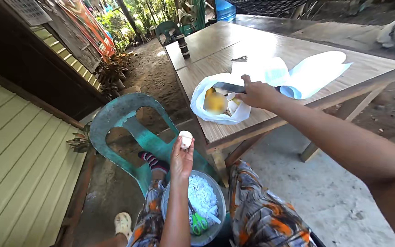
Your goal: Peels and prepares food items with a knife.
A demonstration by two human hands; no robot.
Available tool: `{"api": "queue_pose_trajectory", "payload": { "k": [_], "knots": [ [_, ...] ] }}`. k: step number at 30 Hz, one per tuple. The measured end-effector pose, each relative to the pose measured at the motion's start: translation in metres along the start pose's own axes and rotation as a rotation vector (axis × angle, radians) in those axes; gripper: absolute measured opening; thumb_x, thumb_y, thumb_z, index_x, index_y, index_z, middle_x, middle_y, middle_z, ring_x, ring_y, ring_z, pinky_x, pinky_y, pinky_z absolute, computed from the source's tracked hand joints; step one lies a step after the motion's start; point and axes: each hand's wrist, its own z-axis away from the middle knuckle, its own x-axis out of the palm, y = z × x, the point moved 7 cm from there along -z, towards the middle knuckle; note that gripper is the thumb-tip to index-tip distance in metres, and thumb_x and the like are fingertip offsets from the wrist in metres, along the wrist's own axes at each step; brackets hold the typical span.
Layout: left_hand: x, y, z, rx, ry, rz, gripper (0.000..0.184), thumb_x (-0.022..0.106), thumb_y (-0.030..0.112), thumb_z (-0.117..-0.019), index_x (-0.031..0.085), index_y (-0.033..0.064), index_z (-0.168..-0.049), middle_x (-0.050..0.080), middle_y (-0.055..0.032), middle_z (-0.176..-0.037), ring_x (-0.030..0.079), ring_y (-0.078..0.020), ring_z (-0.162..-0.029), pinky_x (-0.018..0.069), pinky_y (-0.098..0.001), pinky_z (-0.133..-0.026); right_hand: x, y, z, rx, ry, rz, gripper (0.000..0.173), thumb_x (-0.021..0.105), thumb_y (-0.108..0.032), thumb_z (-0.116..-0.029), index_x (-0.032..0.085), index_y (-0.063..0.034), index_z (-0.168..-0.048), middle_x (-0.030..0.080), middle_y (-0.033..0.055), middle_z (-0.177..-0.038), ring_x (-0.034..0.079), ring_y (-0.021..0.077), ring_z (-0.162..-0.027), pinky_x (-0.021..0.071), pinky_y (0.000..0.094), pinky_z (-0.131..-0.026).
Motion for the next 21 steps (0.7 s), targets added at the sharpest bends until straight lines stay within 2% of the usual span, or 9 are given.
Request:
{"api": "queue_pose_trajectory", "payload": {
  "k": [6,12,15,17,19,21],
  "knots": [
    [-0.012,0.003,-0.007,-0.013,0.033,-0.014,0.022,0.045,0.018,-0.1092,0.051,0.0040,-0.125,0.064,-0.0122,-0.110,0.070,-0.0191,-0.093,0.0602,-0.0279,-0.080,0.017,-0.001,-0.031,0.056,0.015,-0.132,0.071,0.054,-0.032,-0.1063,0.020,0.0005,-0.158,0.063,0.0362,-0.116,0.061,0.0561,-0.111,0.0476,0.0693,-0.090],
    [-0.001,-0.011,-0.010,-0.067,0.019,0.012,0.021,0.046,0.018,-0.1088,0.052,0.0035,-0.122,0.065,-0.0121,-0.108,0.071,-0.0197,-0.091,0.0609,-0.0284,-0.079,0.018,-0.015,-0.055,0.163,0.030,-0.205,0.074,0.055,-0.030,-0.1061,0.015,0.0004,-0.160,0.057,0.0374,-0.130,0.057,0.0548,-0.122,0.0458,0.0670,-0.097],
    [0.004,-0.013,-0.009,-0.075,-0.015,0.020,0.020,0.044,0.017,-0.1092,0.053,0.0033,-0.120,0.066,-0.0125,-0.106,0.072,-0.0203,-0.090,0.0613,-0.0283,-0.078,0.020,-0.019,-0.059,0.163,0.019,-0.212,0.073,0.052,-0.029,-0.1080,0.011,0.0008,-0.161,0.055,0.0380,-0.134,0.055,0.0548,-0.125,0.0446,0.0655,-0.100],
    [0.012,-0.011,-0.005,-0.083,-0.123,0.030,0.022,0.038,0.017,-0.1104,0.053,0.0029,-0.119,0.068,-0.0144,-0.104,0.073,-0.0221,-0.089,0.0620,-0.0294,-0.078,0.020,-0.019,-0.056,0.118,-0.004,-0.194,0.072,0.048,-0.031,-0.1094,0.009,-0.0002,-0.162,0.056,0.0379,-0.132,0.056,0.0545,-0.123,0.0451,0.0655,-0.100],
    [0.032,-0.006,0.001,-0.083,-0.330,0.036,0.026,0.030,0.014,-0.1097,0.052,0.0025,-0.118,0.069,-0.0167,-0.103,0.073,-0.0239,-0.090,0.0623,-0.0309,-0.079,0.019,-0.013,-0.049,0.045,-0.020,-0.199,0.074,0.050,-0.028,-0.1080,0.007,-0.0008,-0.162,0.058,0.0381,-0.128,0.057,0.0552,-0.120,0.0445,0.0669,-0.099],
    [0.059,-0.005,0.009,-0.078,-0.529,-0.006,0.027,0.035,0.011,-0.1059,0.054,0.0031,-0.122,0.070,-0.0168,-0.106,0.073,-0.0233,-0.092,0.0613,-0.0316,-0.083,0.017,0.002,-0.045,-0.031,0.037,-0.245,0.076,0.057,-0.022,-0.1039,0.013,-0.0010,-0.162,0.061,0.0366,-0.119,0.061,0.0548,-0.112,0.0465,0.0684,-0.094]
  ]
}}
